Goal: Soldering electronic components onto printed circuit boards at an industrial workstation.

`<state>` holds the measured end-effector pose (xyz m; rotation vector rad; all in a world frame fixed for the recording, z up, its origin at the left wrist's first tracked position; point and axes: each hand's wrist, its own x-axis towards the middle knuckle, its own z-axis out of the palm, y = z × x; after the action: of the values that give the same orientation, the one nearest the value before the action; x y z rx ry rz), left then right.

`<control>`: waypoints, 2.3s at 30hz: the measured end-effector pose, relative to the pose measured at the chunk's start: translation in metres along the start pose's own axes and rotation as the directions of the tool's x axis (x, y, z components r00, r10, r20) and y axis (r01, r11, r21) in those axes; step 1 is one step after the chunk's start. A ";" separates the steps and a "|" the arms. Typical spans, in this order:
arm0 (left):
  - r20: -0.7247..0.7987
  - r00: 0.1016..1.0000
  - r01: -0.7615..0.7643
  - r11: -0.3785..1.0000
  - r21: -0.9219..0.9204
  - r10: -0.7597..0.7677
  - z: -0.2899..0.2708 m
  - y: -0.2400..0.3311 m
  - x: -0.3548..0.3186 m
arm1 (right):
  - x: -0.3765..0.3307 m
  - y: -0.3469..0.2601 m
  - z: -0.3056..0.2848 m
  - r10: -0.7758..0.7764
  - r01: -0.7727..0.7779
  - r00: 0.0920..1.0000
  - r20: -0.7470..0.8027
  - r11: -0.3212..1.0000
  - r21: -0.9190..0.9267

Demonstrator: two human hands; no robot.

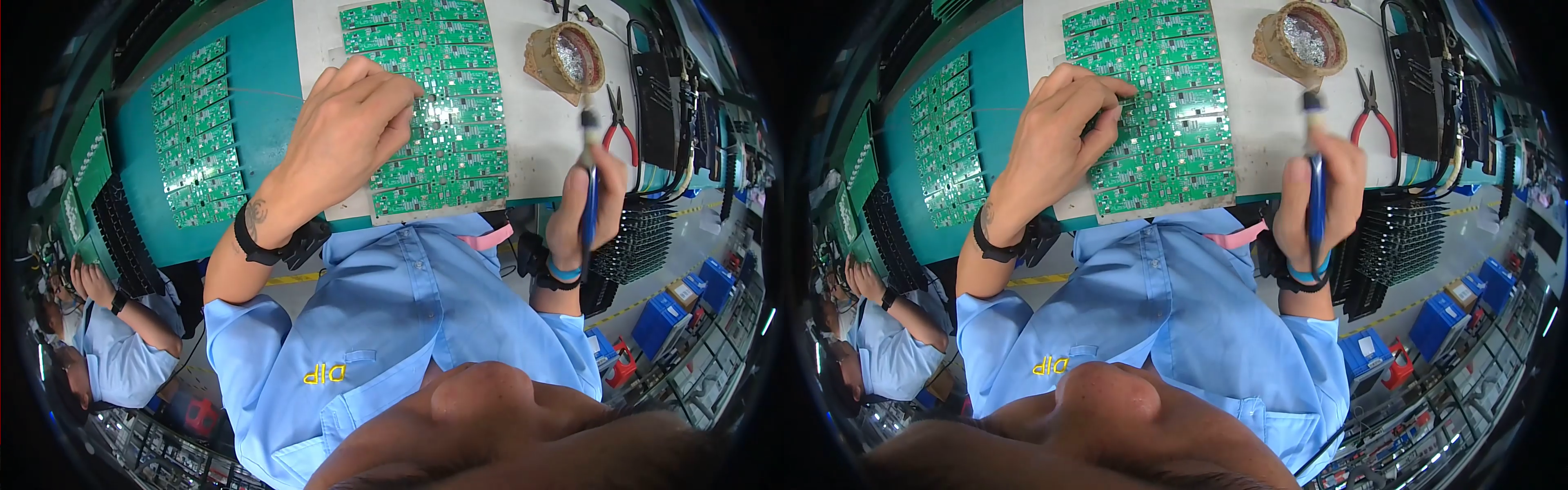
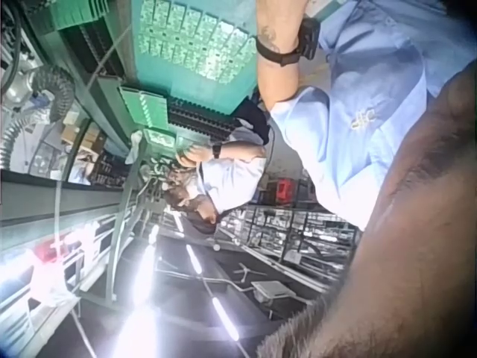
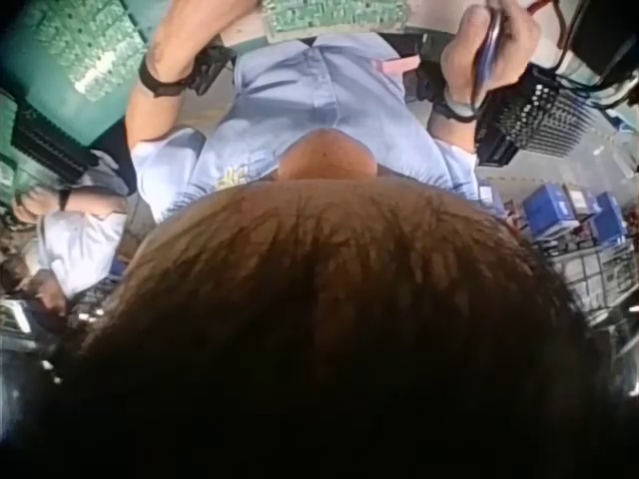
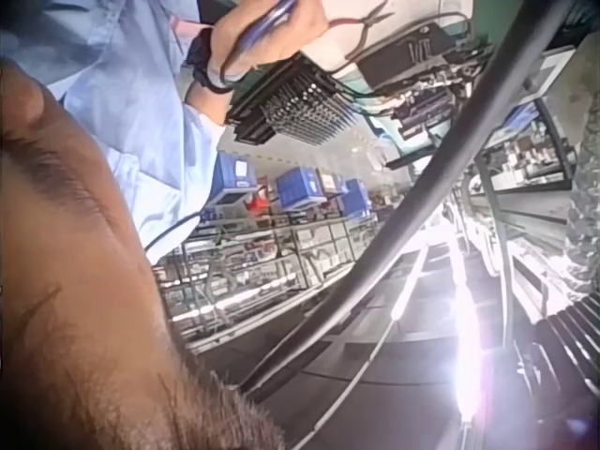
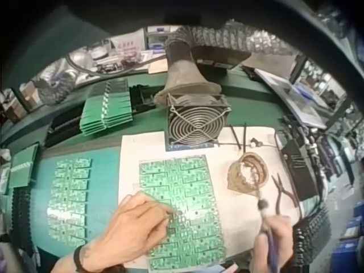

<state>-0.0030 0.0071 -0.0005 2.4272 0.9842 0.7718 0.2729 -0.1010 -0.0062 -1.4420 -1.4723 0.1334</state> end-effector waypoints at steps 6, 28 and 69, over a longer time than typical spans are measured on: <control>-0.052 0.998 -0.019 0.999 0.027 0.020 0.004 -0.002 -0.001 | 0.004 -0.003 -0.004 0.137 -0.145 0.986 0.098 0.987 0.076; 0.083 0.993 0.088 0.994 -0.063 -0.083 0.002 0.017 0.004 | 0.004 0.012 0.015 -0.141 0.103 0.985 0.097 0.942 0.319; 0.007 0.996 -0.085 0.995 -0.059 0.085 0.012 -0.005 0.001 | -0.006 -0.032 -0.006 0.078 -0.174 0.929 0.363 0.955 0.240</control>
<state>0.0028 0.0092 -0.0123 2.4335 0.8476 0.8053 0.2536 -0.1176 0.0153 -1.3340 -1.5699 0.6781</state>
